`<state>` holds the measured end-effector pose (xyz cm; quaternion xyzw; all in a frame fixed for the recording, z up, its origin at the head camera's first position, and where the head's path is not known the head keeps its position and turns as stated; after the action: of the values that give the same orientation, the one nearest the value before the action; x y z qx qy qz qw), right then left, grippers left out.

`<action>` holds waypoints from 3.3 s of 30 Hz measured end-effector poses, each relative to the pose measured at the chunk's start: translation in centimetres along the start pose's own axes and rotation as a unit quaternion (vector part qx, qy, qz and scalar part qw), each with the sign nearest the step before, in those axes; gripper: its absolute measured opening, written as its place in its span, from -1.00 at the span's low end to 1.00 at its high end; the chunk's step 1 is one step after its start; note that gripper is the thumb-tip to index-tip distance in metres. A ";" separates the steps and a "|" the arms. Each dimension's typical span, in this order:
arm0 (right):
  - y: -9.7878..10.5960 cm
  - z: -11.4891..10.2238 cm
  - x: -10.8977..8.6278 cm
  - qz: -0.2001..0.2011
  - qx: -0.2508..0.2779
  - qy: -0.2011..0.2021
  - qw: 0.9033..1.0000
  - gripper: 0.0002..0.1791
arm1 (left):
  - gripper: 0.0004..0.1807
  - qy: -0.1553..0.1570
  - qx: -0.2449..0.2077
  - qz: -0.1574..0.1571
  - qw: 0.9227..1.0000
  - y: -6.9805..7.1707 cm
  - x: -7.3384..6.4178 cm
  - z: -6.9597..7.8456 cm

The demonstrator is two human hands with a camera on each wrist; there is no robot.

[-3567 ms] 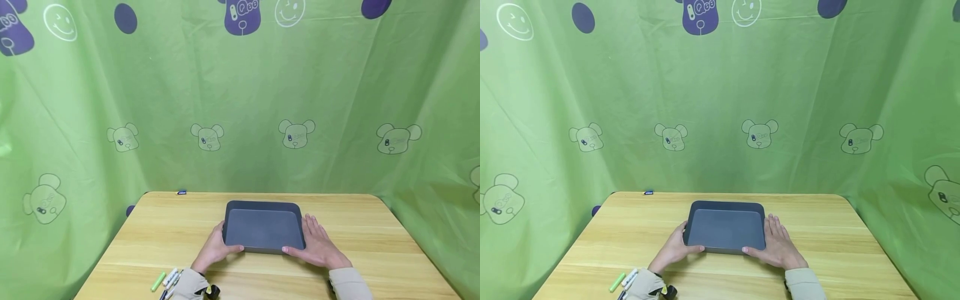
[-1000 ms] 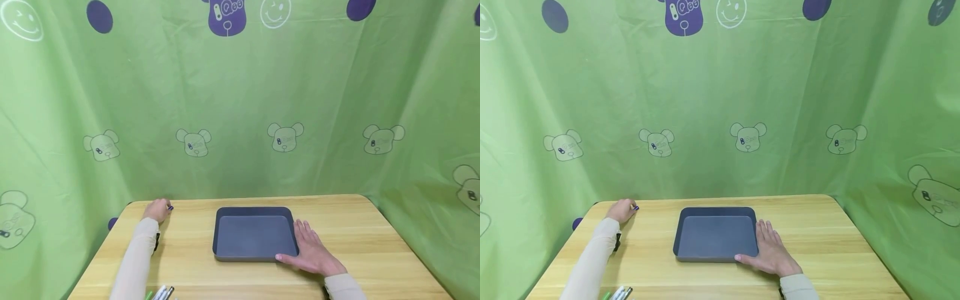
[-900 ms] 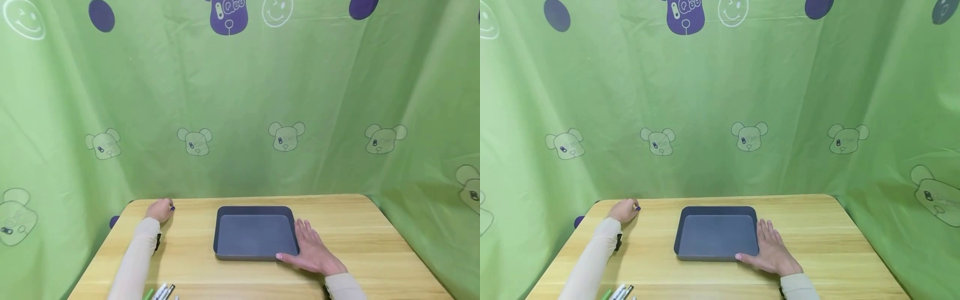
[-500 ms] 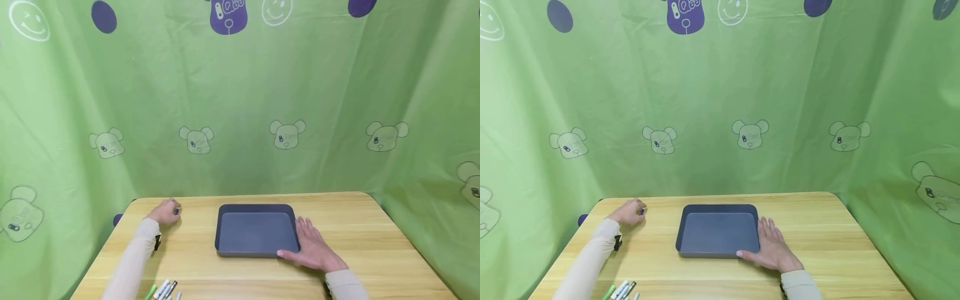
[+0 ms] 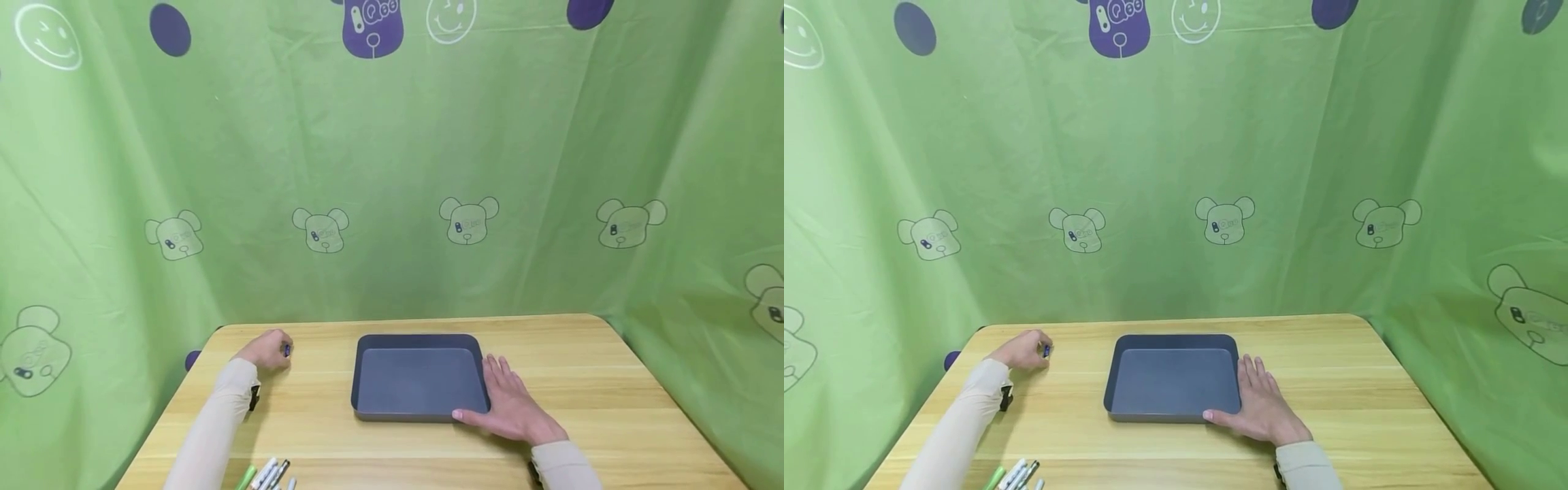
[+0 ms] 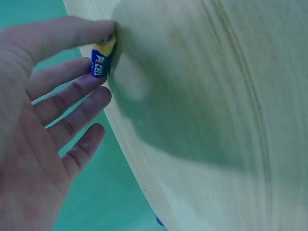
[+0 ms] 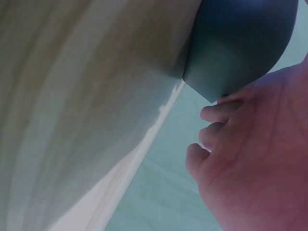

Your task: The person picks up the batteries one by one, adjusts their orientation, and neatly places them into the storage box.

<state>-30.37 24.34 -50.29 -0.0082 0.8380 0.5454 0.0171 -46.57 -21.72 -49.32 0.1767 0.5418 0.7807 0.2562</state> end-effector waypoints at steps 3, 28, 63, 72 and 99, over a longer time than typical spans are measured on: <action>0.0 0.0 0.0 0.001 -0.003 0.003 1.000 0.45 | -0.50 0.015 -0.010 0.011 1.000 -0.1 -0.4 -0.5; -0.1 0.1 0.0 -0.007 0.004 0.002 1.000 0.44 | -0.61 0.044 -0.079 0.066 0.994 -1.0 -2.3 -1.9; 0.1 0.0 0.1 -0.002 -0.002 0.009 1.000 0.44 | -0.43 -0.050 -0.087 0.136 0.986 0.3 -2.4 5.7; 0.1 0.2 0.1 0.006 -0.001 0.014 1.000 0.44 | -0.42 -0.075 -0.093 0.139 0.983 0.1 -2.4 7.4; -0.2 -0.2 0.0 -0.005 0.002 0.018 1.000 0.44 | -0.36 -0.109 -0.121 0.134 0.978 -0.7 -1.2 11.6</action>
<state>-30.32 24.07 -50.43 -0.0225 0.8393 0.5432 0.0050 -39.03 -13.52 -45.90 0.2995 0.3836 0.8437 0.2266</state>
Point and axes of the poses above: each hand's wrist, its own x-axis towards the middle knuckle, its own y-axis out of the back of the hand, z = x × y, the point moved 7 cm from there along x, towards the middle knuckle, and after that the axes turned 12 degrees about -y, right-handed, at the moved point
